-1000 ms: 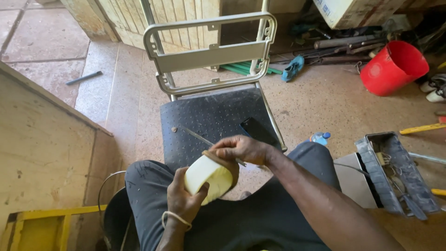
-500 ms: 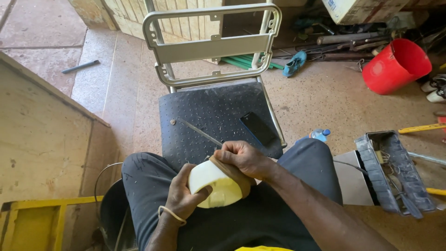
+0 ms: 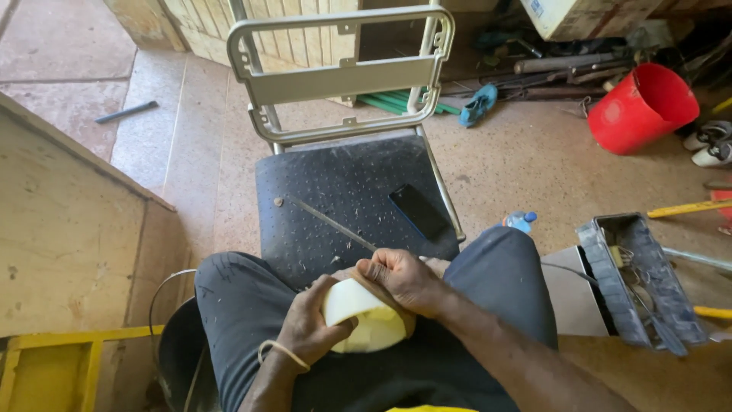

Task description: The person wipes and polishes a plastic headlight cover with a cloth, then uses a rag to clean a small round plastic object and sorts through items in a metal toolbox.

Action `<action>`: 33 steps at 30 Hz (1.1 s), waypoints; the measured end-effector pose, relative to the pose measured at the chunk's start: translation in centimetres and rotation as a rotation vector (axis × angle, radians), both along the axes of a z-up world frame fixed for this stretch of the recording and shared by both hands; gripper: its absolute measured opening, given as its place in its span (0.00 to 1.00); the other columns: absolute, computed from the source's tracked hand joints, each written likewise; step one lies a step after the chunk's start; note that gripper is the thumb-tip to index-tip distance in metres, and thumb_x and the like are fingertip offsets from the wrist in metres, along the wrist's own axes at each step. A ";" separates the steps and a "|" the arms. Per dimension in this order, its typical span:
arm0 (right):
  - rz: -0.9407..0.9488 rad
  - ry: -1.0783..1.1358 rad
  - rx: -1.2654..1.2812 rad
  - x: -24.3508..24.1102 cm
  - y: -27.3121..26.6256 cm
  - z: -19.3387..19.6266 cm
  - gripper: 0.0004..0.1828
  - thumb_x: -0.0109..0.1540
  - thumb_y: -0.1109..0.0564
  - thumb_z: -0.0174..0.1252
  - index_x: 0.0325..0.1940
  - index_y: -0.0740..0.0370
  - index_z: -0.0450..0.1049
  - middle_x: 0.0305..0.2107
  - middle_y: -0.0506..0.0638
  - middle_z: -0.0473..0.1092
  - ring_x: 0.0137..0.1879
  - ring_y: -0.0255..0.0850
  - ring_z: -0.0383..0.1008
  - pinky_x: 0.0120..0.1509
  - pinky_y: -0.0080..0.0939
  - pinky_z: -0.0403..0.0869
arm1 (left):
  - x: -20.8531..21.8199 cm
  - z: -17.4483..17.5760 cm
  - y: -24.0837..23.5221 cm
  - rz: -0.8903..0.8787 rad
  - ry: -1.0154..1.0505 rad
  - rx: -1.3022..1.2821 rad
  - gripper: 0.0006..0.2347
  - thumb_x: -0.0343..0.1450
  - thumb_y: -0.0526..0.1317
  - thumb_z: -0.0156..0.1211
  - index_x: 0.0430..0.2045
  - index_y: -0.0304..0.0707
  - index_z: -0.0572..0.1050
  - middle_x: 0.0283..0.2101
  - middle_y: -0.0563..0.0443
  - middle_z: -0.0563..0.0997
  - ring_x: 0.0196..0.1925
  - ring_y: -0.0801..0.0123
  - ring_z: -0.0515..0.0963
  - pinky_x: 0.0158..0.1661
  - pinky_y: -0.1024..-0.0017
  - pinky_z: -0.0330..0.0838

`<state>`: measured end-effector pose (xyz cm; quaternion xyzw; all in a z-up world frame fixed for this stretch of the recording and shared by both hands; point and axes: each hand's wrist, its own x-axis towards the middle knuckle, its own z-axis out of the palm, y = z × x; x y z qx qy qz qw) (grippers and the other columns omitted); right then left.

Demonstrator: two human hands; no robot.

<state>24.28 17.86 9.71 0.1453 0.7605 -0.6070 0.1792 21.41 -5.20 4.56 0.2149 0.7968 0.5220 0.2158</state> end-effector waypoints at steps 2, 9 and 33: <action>-0.096 -0.013 -0.095 -0.6 -0.4 -0.9 0.24 0.64 0.32 0.59 0.36 0.56 0.75 0.26 0.45 0.73 0.32 0.35 0.71 0.31 0.39 0.68 | -0.4 -0.2 0.0 0.012 0.013 0.006 0.24 0.57 0.46 0.72 0.48 0.47 0.77 0.36 0.51 0.84 0.35 0.64 0.82 0.33 0.68 0.75; -0.662 -0.087 -0.840 1.0 1.9 -6.4 0.16 0.74 0.51 0.53 0.55 0.64 0.79 0.43 0.58 0.78 0.48 0.48 0.78 0.55 0.51 0.80 | 0.0 0.3 -0.3 0.041 0.043 0.019 0.23 0.56 0.44 0.73 0.47 0.48 0.78 0.38 0.51 0.86 0.37 0.65 0.83 0.34 0.70 0.76; 0.092 -0.017 -0.320 1.2 0.8 0.6 0.36 0.61 0.40 0.61 0.71 0.58 0.71 0.53 0.51 0.76 0.53 0.40 0.77 0.50 0.39 0.79 | -0.4 -0.1 -0.3 0.156 -0.103 0.036 0.19 0.57 0.43 0.74 0.40 0.44 0.77 0.31 0.53 0.80 0.32 0.69 0.78 0.31 0.70 0.72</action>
